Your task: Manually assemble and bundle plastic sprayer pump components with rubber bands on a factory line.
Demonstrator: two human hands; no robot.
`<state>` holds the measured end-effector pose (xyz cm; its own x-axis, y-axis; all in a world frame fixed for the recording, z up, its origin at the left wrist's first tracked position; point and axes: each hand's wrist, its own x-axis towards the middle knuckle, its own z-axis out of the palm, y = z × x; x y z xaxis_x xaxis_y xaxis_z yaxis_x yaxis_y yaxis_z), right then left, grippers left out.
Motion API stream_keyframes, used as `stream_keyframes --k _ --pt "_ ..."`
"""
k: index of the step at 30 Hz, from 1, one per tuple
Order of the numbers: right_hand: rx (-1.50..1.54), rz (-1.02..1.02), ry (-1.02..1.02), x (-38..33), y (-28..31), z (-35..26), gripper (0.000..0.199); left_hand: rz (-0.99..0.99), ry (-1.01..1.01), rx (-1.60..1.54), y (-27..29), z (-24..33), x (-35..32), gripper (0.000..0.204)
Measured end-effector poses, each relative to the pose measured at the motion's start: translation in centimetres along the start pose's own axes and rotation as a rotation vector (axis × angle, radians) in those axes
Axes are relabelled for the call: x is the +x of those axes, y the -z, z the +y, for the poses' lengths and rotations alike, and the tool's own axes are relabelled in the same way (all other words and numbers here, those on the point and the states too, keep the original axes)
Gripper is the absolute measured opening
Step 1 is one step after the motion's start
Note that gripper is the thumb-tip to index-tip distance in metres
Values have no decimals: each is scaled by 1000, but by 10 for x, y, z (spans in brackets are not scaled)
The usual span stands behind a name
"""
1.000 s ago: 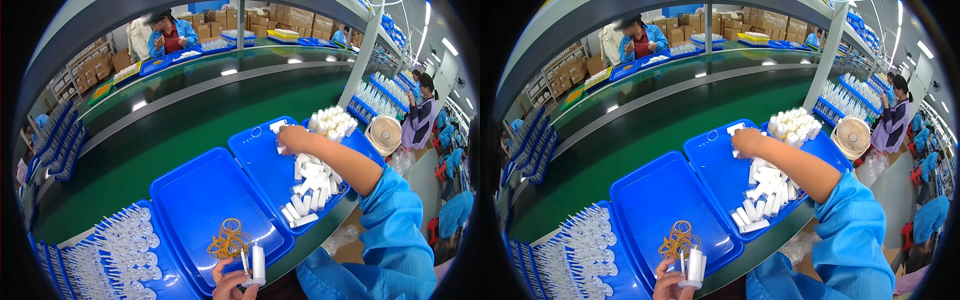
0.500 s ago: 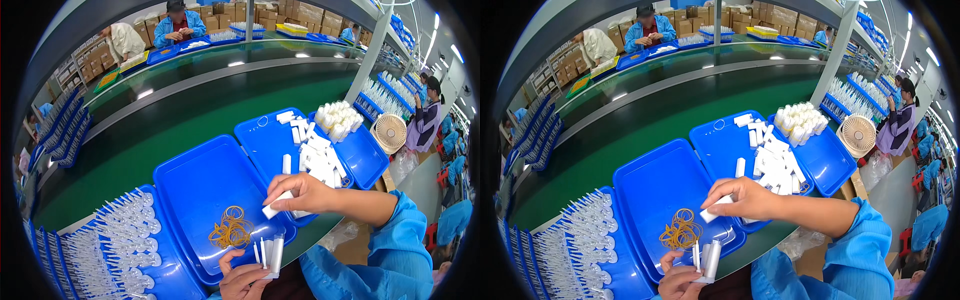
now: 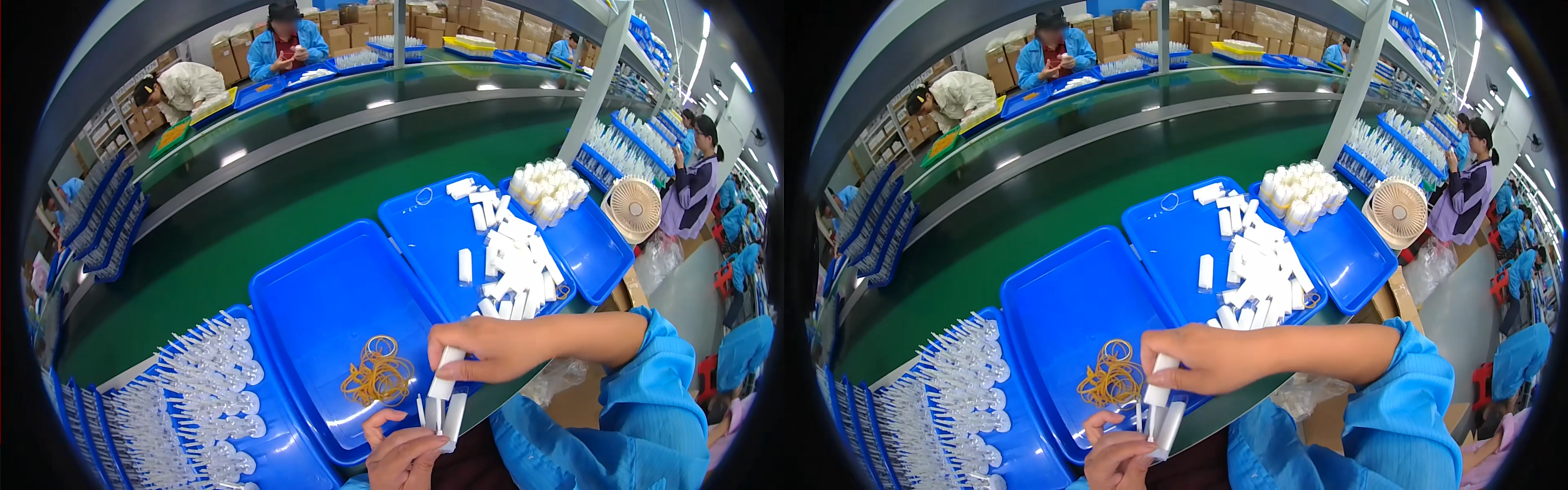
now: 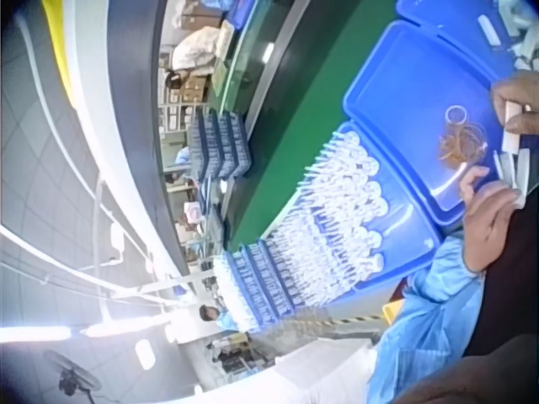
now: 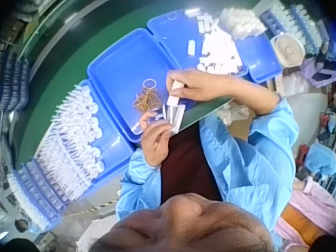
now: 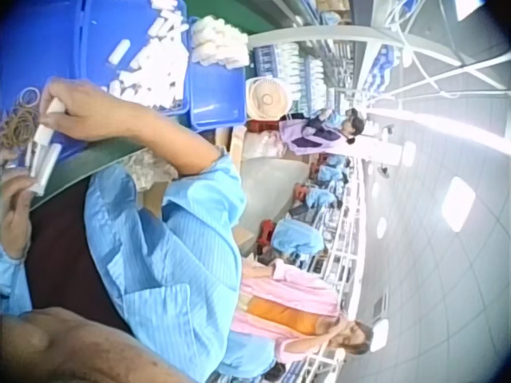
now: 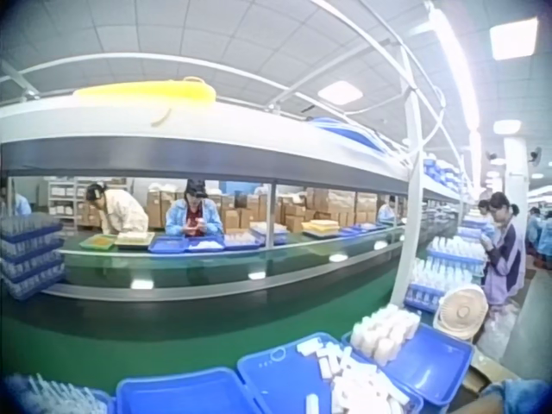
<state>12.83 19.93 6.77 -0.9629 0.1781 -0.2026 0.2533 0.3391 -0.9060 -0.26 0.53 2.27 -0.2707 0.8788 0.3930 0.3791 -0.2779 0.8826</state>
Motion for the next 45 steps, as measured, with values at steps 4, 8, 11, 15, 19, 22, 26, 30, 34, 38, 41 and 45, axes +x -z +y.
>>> stream_keyframes --k 4,8,11,15,19,22,26,30,34,38,41,45 --pt "92 -80 90 -6 4 4 17 -64 -107 18 0 -5 1 9" --pt "92 -76 140 -11 -14 4 16 -108 -122 23 -3 -13 -5 8" --pt "21 -33 297 -14 -33 8 18 -15 -128 -25 -8 -13 -5 11" --pt "44 -90 260 -12 -34 16 17 92 21 -137 -16 -13 -7 19" --pt "-280 112 284 -4 -1 21 28 -43 79 -15 -4 -19 1 20" --pt "-937 383 288 8 56 61 39 47 128 -98 -6 -15 -1 19" --pt "-1297 184 -104 13 85 98 40 51 122 -162 -6 -14 -6 20" --pt "-1141 315 -177 23 84 92 45 43 46 -104 0 -8 -5 17" --pt "111 472 -47 26 39 35 54 5 33 -2 3 -3 -5 15" --pt "724 204 -42 19 -4 11 46 -69 -17 19 1 -2 0 14" --pt "827 110 -45 19 -14 11 35 -87 -23 30 1 -2 0 15" --pt "813 83 -33 21 -16 12 27 -73 -20 36 3 -3 -1 14"
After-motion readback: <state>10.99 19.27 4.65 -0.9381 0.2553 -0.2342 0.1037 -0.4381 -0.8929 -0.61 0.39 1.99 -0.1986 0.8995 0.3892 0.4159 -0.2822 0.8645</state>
